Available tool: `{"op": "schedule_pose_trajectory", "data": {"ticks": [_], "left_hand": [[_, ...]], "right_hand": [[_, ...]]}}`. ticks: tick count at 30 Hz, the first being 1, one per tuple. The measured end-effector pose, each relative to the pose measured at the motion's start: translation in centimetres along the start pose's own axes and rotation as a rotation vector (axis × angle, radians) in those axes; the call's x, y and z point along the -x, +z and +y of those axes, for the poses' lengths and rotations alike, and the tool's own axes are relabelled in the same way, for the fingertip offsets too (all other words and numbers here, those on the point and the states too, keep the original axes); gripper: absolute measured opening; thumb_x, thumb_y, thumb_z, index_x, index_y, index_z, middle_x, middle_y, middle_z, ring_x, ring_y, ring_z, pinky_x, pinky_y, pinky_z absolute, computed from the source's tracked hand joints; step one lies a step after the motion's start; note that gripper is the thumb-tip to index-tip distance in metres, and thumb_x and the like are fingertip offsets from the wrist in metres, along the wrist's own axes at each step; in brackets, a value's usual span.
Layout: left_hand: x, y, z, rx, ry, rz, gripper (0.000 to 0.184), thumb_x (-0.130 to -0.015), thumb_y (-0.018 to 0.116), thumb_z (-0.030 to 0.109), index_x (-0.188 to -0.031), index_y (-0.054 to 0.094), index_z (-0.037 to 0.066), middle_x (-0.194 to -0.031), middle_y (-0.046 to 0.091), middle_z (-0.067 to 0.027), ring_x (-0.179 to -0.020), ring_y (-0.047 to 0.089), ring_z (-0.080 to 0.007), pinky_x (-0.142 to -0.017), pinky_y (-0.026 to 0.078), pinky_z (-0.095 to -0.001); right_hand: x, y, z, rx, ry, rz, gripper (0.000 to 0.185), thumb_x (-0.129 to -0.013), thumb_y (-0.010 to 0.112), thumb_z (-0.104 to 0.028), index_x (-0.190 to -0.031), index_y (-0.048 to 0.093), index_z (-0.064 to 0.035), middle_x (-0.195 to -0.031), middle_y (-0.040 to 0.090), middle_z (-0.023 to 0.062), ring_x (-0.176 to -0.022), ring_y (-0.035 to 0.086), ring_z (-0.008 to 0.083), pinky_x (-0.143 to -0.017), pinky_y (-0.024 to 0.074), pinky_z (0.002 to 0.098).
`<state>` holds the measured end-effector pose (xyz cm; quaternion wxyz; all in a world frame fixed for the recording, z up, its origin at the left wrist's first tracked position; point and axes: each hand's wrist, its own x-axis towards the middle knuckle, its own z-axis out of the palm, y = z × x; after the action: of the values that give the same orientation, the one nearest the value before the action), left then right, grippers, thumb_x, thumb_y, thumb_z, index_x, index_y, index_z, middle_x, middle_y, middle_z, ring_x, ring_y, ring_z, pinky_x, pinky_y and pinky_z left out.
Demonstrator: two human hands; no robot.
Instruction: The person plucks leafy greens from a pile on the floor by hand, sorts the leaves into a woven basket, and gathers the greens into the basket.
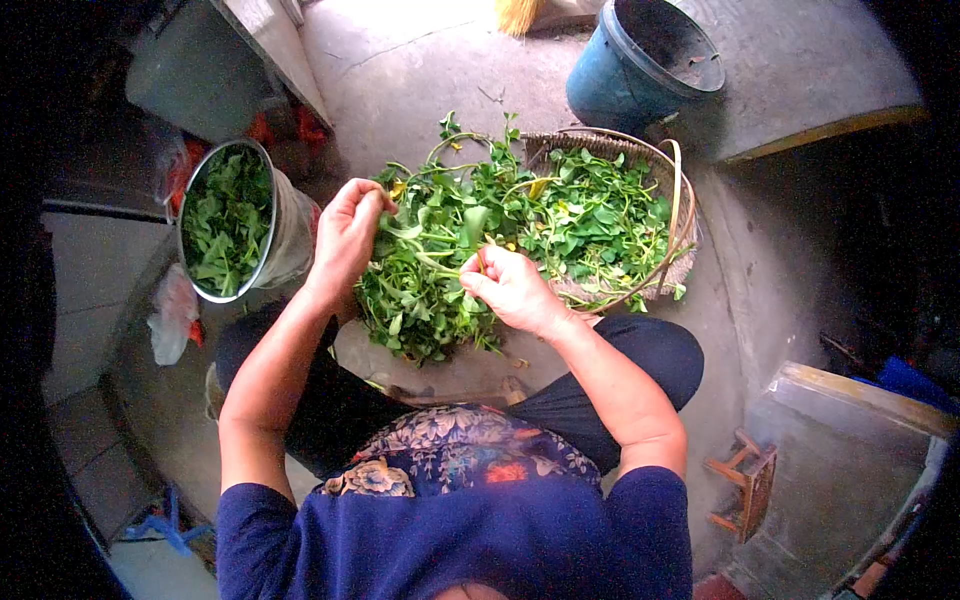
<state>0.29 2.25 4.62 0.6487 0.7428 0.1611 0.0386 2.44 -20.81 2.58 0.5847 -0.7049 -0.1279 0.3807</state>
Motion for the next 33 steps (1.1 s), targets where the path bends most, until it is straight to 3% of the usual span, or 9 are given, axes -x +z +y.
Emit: {"op": "schedule_pose_trajectory", "data": {"ticks": [3, 7, 8, 13, 19, 23, 27, 30, 33], "left_hand": [[1.8, 2.0, -0.6, -0.669, 0.685, -0.060, 0.007, -0.083, 0.058, 0.011, -0.088, 0.060, 0.007, -0.076, 0.060, -0.0053, -0.064, 0.056, -0.0186, -0.061, 0.047, -0.0306], [3.2, 3.9, -2.5, -0.857, 0.881, -0.350, 0.016, -0.072, 0.062, 0.020, -0.085, 0.060, 0.011, -0.071, 0.053, -0.0060, -0.070, 0.056, -0.0231, -0.062, 0.047, -0.0351], [3.2, 3.9, -3.3, -0.898, 0.892, -0.388, 0.015, -0.071, 0.060, 0.021, -0.083, 0.060, 0.011, -0.071, 0.053, -0.0055, -0.071, 0.056, -0.0232, -0.062, 0.047, -0.0355], [3.6, 3.5, -3.3, -0.873, 0.918, -0.376, 0.013, -0.072, 0.060, 0.022, -0.079, 0.058, 0.011, -0.072, 0.052, -0.0046, -0.071, 0.055, -0.0234, -0.061, 0.047, -0.0361], [2.5, 1.8, -0.8, -0.545, 0.535, -0.125, 0.015, -0.073, 0.061, 0.016, -0.082, 0.059, 0.004, -0.078, 0.060, -0.0128, -0.074, 0.059, -0.0309, -0.064, 0.049, -0.0395], [2.5, -4.3, 4.0, -0.247, 0.298, 0.170, 0.018, -0.074, 0.059, 0.007, -0.091, 0.061, 0.002, -0.081, 0.060, -0.0121, -0.075, 0.060, -0.0249, -0.070, 0.049, -0.0339], [-0.4, -13.4, 7.0, -0.856, 0.672, 0.444, 0.017, -0.079, 0.060, 0.006, -0.096, 0.061, 0.006, -0.090, 0.061, -0.0107, -0.083, 0.060, -0.0262, -0.074, 0.048, -0.0342], [-2.9, -19.4, 4.5, -1.446, 0.500, 0.510, 0.021, -0.085, 0.055, 0.018, -0.104, 0.058, 0.010, -0.105, 0.057, -0.0093, -0.097, 0.055, -0.0283, -0.079, 0.046, -0.0377], [-5.3, -24.5, -3.9, -1.754, 0.314, 0.359, 0.041, -0.082, 0.060, 0.030, -0.118, 0.052, 0.013, -0.119, 0.050, -0.0118, -0.101, 0.053, -0.0324, -0.081, 0.047, -0.0425]], "right_hand": [[-0.1, 0.2, 0.4, 0.168, 0.041, 0.004, 0.012, -0.086, 0.059, -0.013, -0.090, 0.057, -0.0013, -0.070, 0.056, -0.0011, -0.062, 0.049, 0.0055, -0.055, 0.0400, 0.0230], [-0.8, 0.2, 2.6, 0.445, -0.148, -0.036, 0.019, -0.082, 0.055, -0.006, -0.098, 0.058, 0.0021, -0.081, 0.062, 0.0074, -0.077, 0.055, 0.0127, -0.072, 0.0461, 0.0300], [-0.6, 0.3, 2.8, 0.419, -0.187, -0.044, 0.017, -0.079, 0.053, -0.010, -0.092, 0.058, 0.0009, -0.080, 0.061, 0.0177, -0.074, 0.060, 0.0276, -0.068, 0.0459, 0.0370], [-0.7, 0.4, 3.1, 0.409, -0.082, -0.008, 0.012, -0.079, 0.058, -0.009, -0.085, 0.060, 0.0009, -0.068, 0.058, 0.0085, -0.061, 0.051, 0.0112, -0.057, 0.0428, 0.0282], [-1.2, 1.4, -2.6, 0.204, -0.143, 0.012, 0.007, -0.085, 0.058, -0.008, -0.086, 0.060, -0.0018, -0.069, 0.055, -0.0039, -0.062, 0.045, 0.0021, -0.054, 0.0369, 0.0187], [-3.1, 2.6, -2.9, 0.202, -0.268, -0.031, 0.025, -0.088, 0.057, -0.015, -0.106, 0.057, 0.0023, -0.084, 0.058, 0.0038, -0.072, 0.053, 0.0072, -0.060, 0.0435, 0.0214], [-4.0, 4.3, 3.1, 0.785, -0.323, -0.099, 0.065, -0.087, 0.056, -0.032, -0.137, 0.030, 0.0010, -0.145, 0.021, 0.0229, -0.128, 0.036, 0.0335, -0.100, 0.0373, 0.0401], [-0.3, 3.7, 3.5, 0.732, -0.184, -0.222, 0.060, -0.084, 0.058, -0.027, -0.133, 0.035, 0.0005, -0.143, 0.023, 0.0255, -0.125, 0.039, 0.0376, -0.102, 0.0366, 0.0394], [0.9, 0.4, 4.1, 0.832, -0.479, 0.178, 0.050, -0.079, 0.060, -0.015, -0.124, 0.045, 0.0028, -0.134, 0.037, 0.0249, -0.120, 0.043, 0.0387, -0.100, 0.0371, 0.0423]]}}
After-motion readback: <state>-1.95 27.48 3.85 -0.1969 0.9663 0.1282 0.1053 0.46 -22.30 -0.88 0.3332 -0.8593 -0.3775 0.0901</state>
